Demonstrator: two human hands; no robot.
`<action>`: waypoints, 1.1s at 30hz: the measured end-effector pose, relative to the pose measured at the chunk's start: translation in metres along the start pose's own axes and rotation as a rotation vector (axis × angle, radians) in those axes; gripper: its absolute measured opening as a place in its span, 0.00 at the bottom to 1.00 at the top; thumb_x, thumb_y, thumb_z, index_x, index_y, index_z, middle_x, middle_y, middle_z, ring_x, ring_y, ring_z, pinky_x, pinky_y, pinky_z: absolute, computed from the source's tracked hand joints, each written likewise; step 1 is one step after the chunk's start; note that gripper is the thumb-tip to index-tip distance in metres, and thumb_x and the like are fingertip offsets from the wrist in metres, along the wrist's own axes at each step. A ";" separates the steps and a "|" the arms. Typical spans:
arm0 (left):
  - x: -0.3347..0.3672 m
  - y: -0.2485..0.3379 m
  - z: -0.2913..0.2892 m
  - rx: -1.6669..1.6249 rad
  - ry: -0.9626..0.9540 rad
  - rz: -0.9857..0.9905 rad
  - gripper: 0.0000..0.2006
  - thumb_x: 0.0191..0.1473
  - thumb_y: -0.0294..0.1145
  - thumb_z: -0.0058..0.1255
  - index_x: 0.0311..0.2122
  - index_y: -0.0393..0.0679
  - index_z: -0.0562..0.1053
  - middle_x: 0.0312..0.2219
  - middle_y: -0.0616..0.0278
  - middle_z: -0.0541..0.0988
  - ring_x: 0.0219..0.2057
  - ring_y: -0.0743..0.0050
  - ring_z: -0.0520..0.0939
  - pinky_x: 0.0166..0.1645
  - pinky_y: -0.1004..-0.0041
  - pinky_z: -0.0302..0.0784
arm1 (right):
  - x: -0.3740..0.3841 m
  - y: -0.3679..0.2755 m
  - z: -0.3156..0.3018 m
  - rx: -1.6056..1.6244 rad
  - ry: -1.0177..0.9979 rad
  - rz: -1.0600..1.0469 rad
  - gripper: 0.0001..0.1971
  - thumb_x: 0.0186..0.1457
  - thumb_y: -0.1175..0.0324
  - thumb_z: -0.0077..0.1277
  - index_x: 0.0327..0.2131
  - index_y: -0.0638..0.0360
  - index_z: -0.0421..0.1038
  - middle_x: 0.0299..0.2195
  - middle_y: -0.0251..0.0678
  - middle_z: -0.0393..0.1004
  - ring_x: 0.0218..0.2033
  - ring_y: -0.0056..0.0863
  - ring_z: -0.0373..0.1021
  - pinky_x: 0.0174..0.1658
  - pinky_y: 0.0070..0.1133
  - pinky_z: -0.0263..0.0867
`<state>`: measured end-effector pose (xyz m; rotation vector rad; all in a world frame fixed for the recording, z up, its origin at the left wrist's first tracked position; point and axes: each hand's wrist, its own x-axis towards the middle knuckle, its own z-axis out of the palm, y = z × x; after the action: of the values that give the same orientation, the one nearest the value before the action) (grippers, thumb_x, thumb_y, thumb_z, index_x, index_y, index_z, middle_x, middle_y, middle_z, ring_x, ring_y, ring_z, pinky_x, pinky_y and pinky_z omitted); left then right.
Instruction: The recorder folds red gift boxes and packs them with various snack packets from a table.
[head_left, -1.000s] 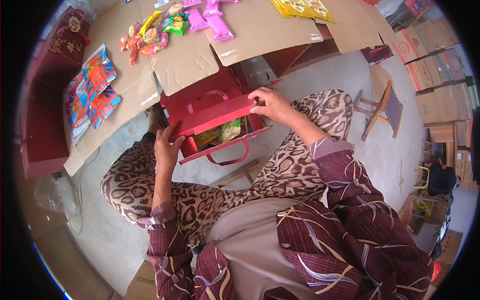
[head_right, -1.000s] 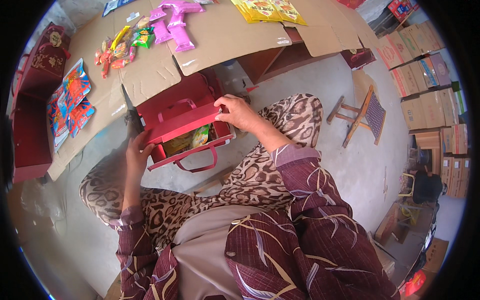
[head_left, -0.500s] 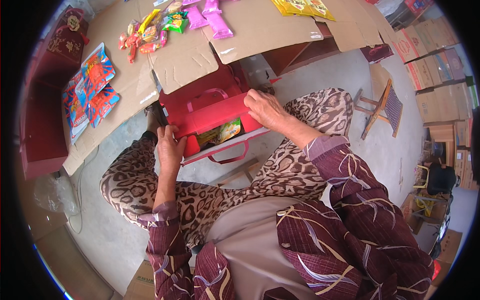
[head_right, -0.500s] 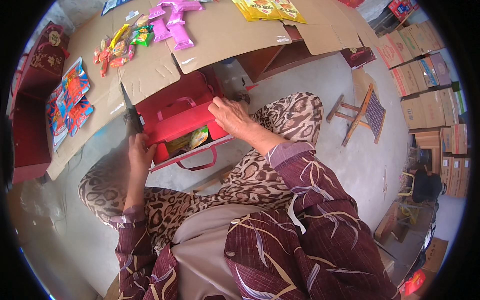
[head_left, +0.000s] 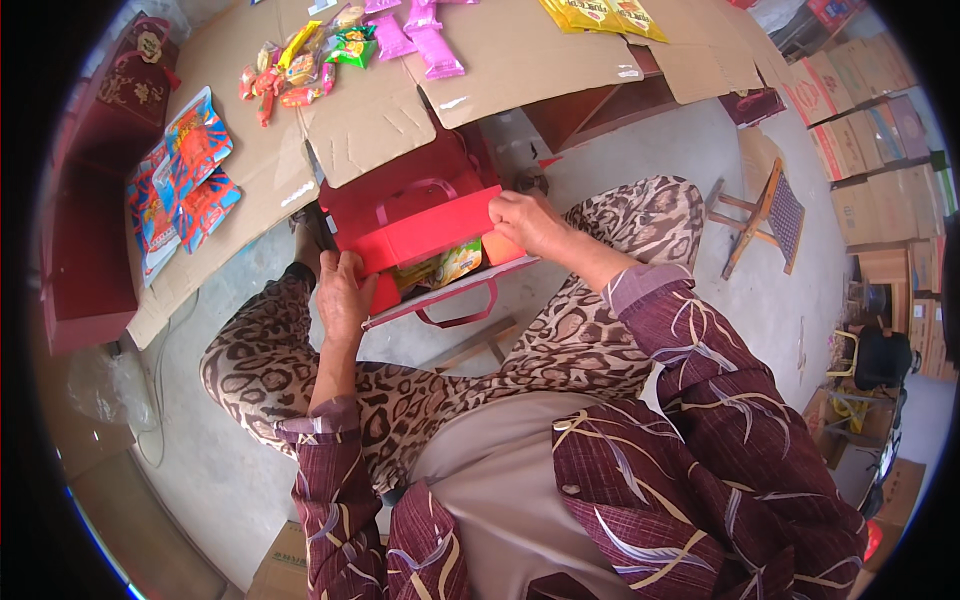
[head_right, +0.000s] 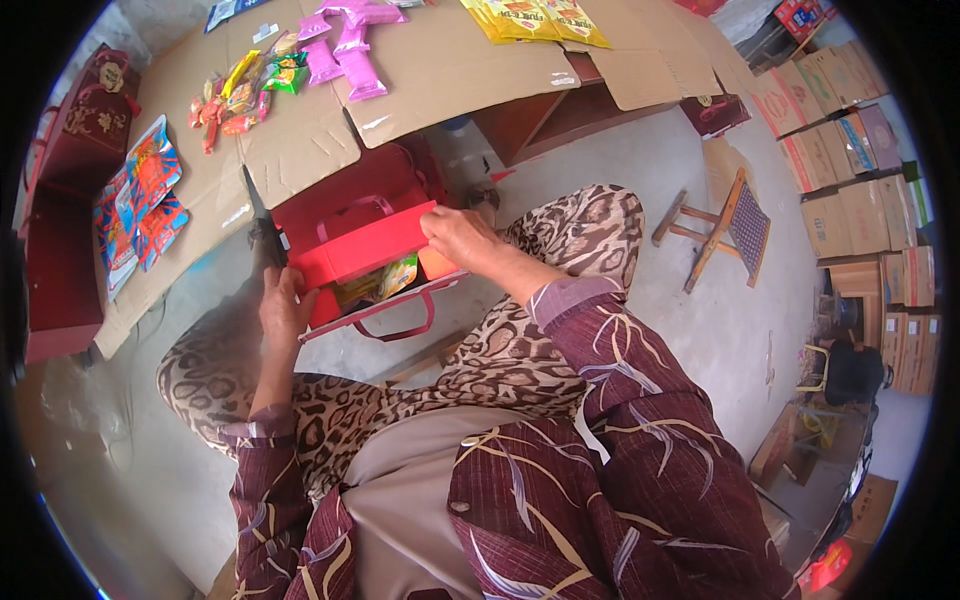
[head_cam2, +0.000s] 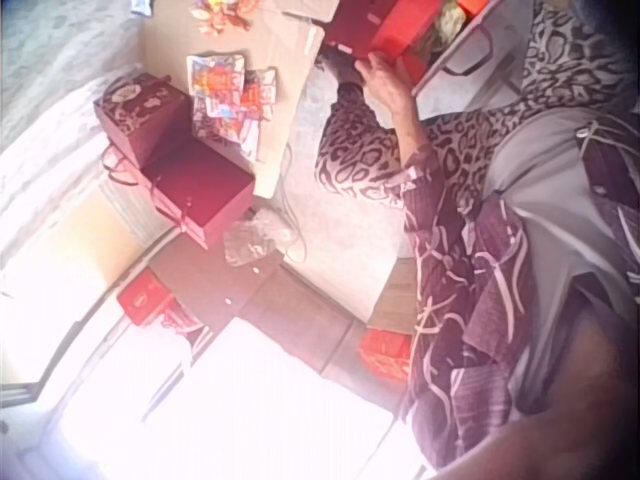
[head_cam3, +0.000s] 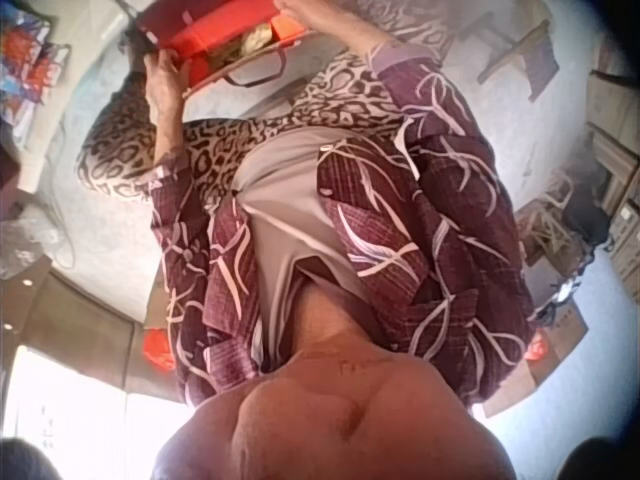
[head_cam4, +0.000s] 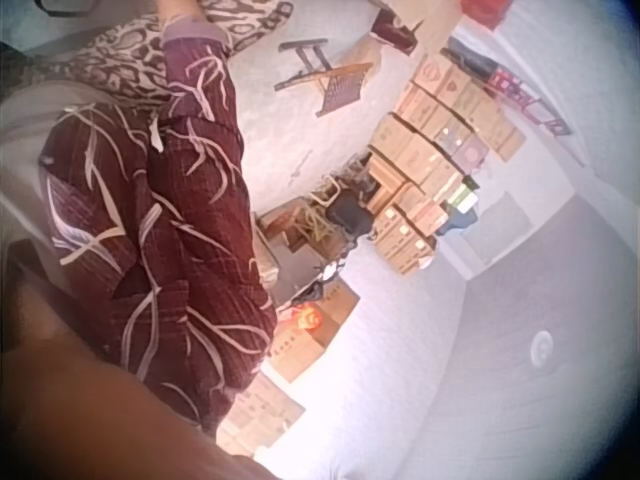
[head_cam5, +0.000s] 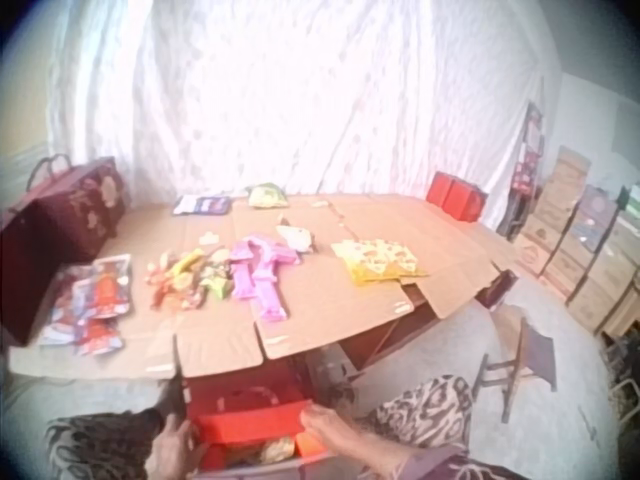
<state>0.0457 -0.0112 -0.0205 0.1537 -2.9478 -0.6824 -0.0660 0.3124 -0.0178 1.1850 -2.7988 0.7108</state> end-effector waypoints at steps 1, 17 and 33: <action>0.000 -0.002 0.001 -0.038 0.010 -0.001 0.15 0.41 0.30 0.64 0.34 0.45 0.70 0.35 0.56 0.69 0.35 0.52 0.77 0.34 0.58 0.74 | 0.000 0.003 -0.002 0.206 0.003 0.074 0.08 0.47 0.77 0.56 0.30 0.61 0.66 0.26 0.40 0.69 0.26 0.38 0.71 0.29 0.32 0.67; -0.023 -0.003 -0.032 -0.507 0.019 -0.156 0.16 0.60 0.42 0.52 0.40 0.38 0.78 0.31 0.54 0.76 0.35 0.60 0.79 0.41 0.67 0.72 | -0.046 -0.041 -0.052 0.595 -0.127 0.388 0.14 0.59 0.59 0.53 0.38 0.61 0.75 0.25 0.36 0.76 0.27 0.25 0.71 0.34 0.24 0.67; -0.018 0.020 -0.021 -0.370 0.009 -0.002 0.08 0.54 0.30 0.56 0.37 0.40 0.74 0.30 0.54 0.75 0.32 0.56 0.80 0.36 0.64 0.74 | -0.023 -0.040 -0.023 0.215 0.037 0.352 0.09 0.57 0.63 0.52 0.32 0.58 0.72 0.28 0.44 0.76 0.30 0.47 0.73 0.33 0.37 0.67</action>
<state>0.0652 -0.0004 0.0057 0.1249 -2.7504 -1.2038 -0.0258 0.3126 0.0146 0.6896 -2.9917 1.0644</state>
